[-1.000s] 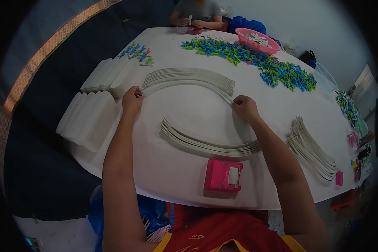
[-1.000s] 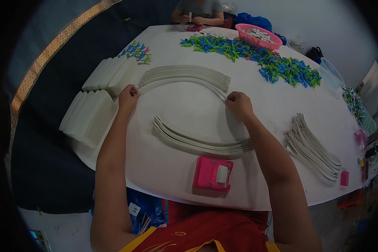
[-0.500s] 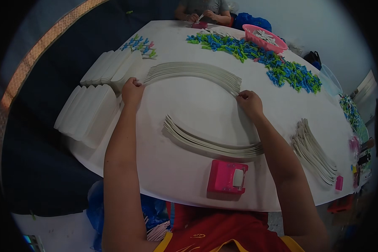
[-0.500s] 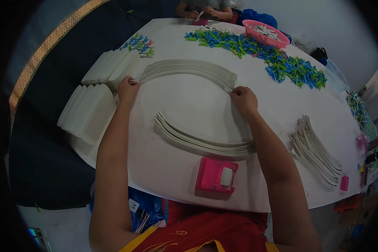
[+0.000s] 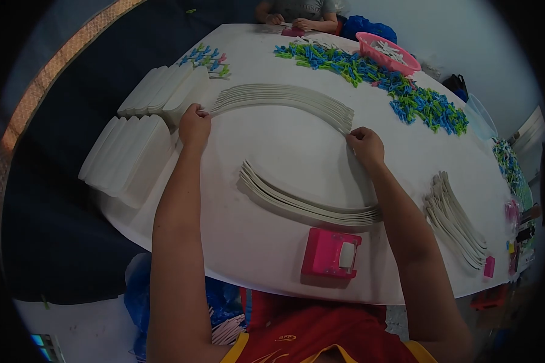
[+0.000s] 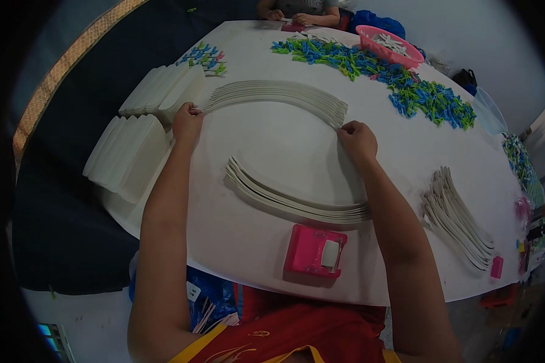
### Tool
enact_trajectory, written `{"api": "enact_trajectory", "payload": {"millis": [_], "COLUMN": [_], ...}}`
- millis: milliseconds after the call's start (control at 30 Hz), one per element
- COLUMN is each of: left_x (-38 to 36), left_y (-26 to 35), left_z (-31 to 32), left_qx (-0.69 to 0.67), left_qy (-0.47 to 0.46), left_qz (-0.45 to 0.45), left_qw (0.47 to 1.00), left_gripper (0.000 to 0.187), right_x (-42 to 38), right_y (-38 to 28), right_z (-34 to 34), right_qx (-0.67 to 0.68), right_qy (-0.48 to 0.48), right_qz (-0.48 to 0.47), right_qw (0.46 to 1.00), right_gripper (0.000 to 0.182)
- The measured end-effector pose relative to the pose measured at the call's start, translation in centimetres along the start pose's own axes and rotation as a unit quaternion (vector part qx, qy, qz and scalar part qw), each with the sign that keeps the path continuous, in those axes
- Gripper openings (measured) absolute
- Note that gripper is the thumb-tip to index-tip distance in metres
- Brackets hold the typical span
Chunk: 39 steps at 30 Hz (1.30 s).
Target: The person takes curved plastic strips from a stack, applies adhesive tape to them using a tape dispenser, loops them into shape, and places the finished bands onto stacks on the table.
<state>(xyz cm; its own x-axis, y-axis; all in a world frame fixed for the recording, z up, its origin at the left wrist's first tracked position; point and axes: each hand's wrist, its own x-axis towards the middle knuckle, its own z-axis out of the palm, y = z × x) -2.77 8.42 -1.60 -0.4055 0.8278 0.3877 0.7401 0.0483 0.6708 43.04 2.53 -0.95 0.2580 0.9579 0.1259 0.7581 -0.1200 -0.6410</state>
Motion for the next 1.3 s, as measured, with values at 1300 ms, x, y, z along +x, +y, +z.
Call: {"api": "enact_trajectory", "payload": {"millis": [1300], "left_x": [0.7], "left_y": [-1.8], "left_z": [0.7], "left_qx": [0.028], "left_qy": [0.006], "left_qz": [0.027], "left_qw": [0.999], "left_gripper": [0.038], "right_x": [-1.1], "right_y": [0.7], "right_z": [-0.6], "right_qx": [0.023], "right_qy": [0.054], "right_qz": [-0.064], "right_qw": [0.996], "right_gripper": [0.024]}}
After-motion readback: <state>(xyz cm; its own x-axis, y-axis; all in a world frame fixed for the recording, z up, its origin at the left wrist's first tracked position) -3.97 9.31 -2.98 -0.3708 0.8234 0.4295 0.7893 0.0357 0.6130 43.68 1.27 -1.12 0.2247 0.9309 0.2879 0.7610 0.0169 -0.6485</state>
